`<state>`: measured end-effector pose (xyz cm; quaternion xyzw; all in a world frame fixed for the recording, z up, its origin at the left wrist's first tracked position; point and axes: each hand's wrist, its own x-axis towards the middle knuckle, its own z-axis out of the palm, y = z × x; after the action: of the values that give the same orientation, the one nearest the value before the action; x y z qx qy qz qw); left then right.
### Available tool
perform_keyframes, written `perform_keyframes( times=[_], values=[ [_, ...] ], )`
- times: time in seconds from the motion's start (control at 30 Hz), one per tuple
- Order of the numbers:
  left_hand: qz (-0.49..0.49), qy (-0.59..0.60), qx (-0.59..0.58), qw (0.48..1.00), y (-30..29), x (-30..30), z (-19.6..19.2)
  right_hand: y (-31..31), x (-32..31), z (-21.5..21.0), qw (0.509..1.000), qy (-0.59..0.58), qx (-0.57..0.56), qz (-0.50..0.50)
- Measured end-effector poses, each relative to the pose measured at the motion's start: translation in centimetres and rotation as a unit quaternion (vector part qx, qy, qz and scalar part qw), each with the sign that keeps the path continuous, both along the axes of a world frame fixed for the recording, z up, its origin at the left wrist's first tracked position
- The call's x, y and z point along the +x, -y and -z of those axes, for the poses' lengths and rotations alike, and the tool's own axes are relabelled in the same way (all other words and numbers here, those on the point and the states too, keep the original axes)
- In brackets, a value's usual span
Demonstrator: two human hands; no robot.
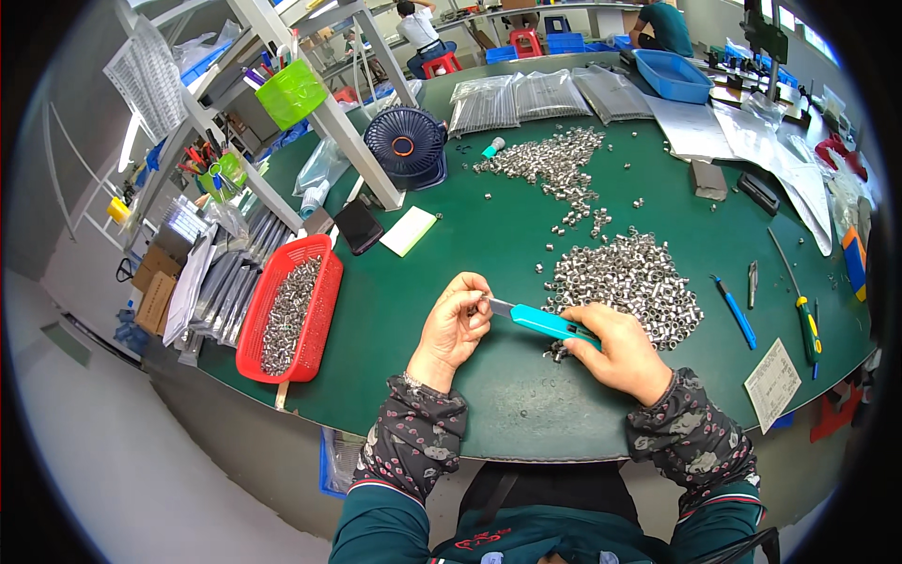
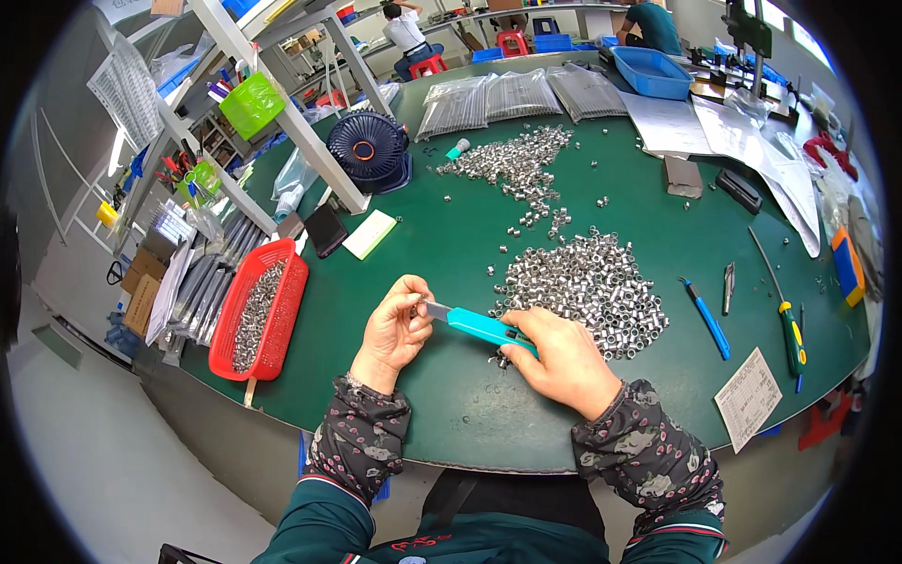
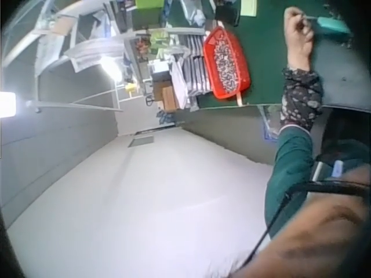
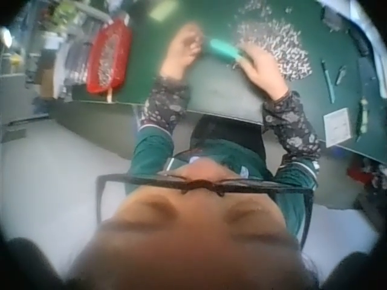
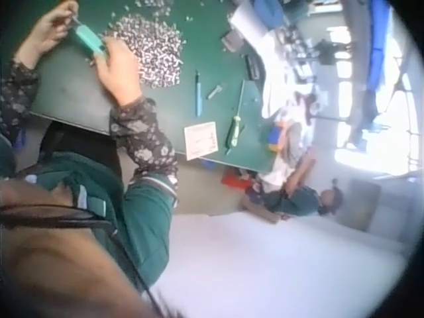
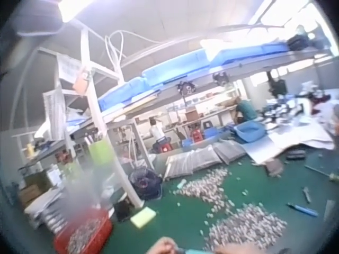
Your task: Using a utility knife to remove burrs or excess material from small metal components at a workbench.
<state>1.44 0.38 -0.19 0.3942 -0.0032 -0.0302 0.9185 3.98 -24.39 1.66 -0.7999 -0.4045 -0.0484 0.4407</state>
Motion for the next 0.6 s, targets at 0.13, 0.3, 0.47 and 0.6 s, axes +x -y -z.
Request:
perform_keyframes(
  times=[0.13, 0.3, 0.47, 0.6],
  values=[
    [-0.012, -0.01, 0.021, 1.0, 0.35, -0.17, -0.26, 0.02, 0.11, 0.14, 1.0, -0.021, -0.006, -0.015],
    [0.0, -0.004, 0.047, 0.999, 0.44, -0.26, -0.24, 0.15, 0.29, 0.51, 1.0, -0.007, -0.01, -0.011],
    [-0.009, 0.003, 0.087, 0.996, 0.5, -0.23, -0.15, 0.21, 0.11, 0.23, 1.0, 0.013, -0.021, 0.01],
    [-0.012, 0.01, 0.114, 0.993, 0.53, -0.18, 0.11, 0.15, 0.0, 0.27, 0.998, 0.042, -0.028, 0.028]
  ],
)
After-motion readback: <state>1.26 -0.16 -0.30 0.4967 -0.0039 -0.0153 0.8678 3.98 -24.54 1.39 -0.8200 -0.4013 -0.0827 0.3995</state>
